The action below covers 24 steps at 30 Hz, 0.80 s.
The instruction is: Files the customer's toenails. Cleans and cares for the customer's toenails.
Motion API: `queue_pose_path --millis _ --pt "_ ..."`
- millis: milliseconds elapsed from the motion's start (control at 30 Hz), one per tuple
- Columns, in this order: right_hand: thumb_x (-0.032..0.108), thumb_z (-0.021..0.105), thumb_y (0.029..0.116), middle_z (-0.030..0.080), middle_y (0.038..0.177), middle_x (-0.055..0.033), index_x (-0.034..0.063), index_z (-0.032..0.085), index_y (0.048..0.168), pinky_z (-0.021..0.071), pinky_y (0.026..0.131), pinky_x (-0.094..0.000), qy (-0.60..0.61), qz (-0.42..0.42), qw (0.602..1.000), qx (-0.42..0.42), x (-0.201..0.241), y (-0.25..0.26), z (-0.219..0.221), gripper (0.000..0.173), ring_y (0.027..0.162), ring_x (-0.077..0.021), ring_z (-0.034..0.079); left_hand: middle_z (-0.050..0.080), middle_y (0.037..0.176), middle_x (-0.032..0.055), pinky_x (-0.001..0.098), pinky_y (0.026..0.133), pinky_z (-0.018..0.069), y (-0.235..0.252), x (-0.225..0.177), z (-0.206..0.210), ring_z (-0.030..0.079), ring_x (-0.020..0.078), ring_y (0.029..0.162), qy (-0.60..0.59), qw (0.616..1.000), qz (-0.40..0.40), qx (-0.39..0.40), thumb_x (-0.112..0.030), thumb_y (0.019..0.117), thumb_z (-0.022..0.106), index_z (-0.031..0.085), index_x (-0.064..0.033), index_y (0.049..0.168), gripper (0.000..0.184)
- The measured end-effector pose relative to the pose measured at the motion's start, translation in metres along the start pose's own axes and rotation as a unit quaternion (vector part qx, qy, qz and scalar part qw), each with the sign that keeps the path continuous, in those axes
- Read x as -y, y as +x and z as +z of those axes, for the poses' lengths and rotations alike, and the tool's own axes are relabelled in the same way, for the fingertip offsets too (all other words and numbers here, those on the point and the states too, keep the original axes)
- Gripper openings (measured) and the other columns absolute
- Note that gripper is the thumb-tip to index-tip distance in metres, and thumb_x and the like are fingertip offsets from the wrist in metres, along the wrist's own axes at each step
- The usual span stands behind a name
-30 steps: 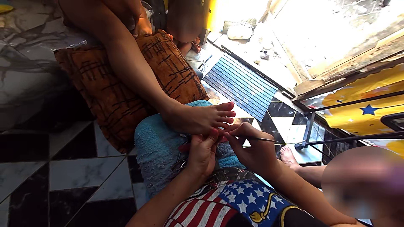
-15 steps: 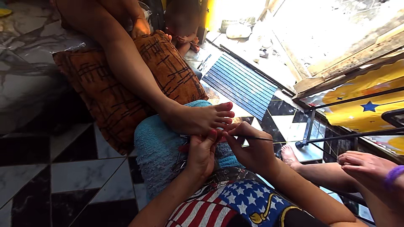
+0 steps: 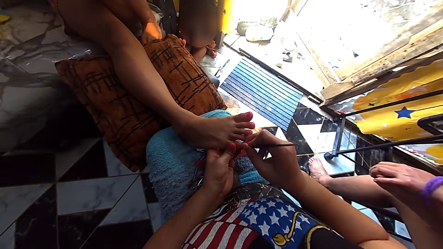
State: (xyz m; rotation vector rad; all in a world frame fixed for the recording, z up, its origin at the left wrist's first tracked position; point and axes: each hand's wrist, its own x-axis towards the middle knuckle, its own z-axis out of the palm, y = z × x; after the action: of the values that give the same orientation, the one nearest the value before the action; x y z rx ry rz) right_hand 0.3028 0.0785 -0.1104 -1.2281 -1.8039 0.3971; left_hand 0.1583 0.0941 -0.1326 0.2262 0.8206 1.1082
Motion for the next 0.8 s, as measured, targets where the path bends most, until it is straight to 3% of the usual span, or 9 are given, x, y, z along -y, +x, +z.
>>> queue_pose_path --millis 367,467,633,800 --pt "0.006 0.067 0.094 0.074 0.088 -0.0043 0.0025 0.062 0.094 0.0613 0.064 -0.0203 0.079 0.07 0.994 0.0 -0.0012 0.0044 -0.0027 0.006 0.072 -0.0046 0.071 0.07 0.089 0.0103 0.0335 0.087 0.0602 0.0006 0.0014 -0.0041 0.071 0.0179 0.084 0.002 1.0 0.016 0.014 0.012 0.0972 0.053 0.055 0.0009 0.106 0.014" --pt "0.005 0.069 0.0931 0.074 0.088 -0.0049 0.001 0.063 0.093 0.0615 0.068 -0.0195 0.073 0.058 0.996 -0.003 0.0008 0.004 -0.0015 0.007 0.074 -0.0038 0.071 0.069 0.089 0.0106 0.0336 0.087 0.0602 0.001 0.0011 -0.0042 0.071 0.0182 0.084 0.001 1.0 0.015 0.015 0.011 0.0971 0.053 0.054 0.0005 0.108 0.015" --pt "0.006 0.068 0.0919 0.073 0.087 -0.0053 0.0009 0.064 0.091 0.058 0.065 -0.0163 0.033 0.043 0.999 -0.009 0.0013 0.0047 0.0016 0.006 0.072 -0.0016 0.068 0.07 0.09 0.0108 0.0328 0.086 0.06 0.0007 0.0012 -0.0037 0.071 0.0179 0.084 0.004 1.0 0.015 0.014 0.012 0.0968 0.053 0.055 0.0008 0.108 0.016" --pt "0.005 0.066 0.0919 0.072 0.086 -0.0042 0.0024 0.062 0.092 0.0592 0.063 -0.0192 0.069 0.068 0.995 -0.013 0.0013 0.0061 -0.0008 0.005 0.072 -0.0037 0.069 0.07 0.09 0.0122 0.035 0.088 0.0599 0.0009 -0.0018 -0.0052 0.072 0.0199 0.085 -0.005 1.0 -0.002 0.023 0.01 0.0986 0.052 0.055 0.0013 0.107 0.013"
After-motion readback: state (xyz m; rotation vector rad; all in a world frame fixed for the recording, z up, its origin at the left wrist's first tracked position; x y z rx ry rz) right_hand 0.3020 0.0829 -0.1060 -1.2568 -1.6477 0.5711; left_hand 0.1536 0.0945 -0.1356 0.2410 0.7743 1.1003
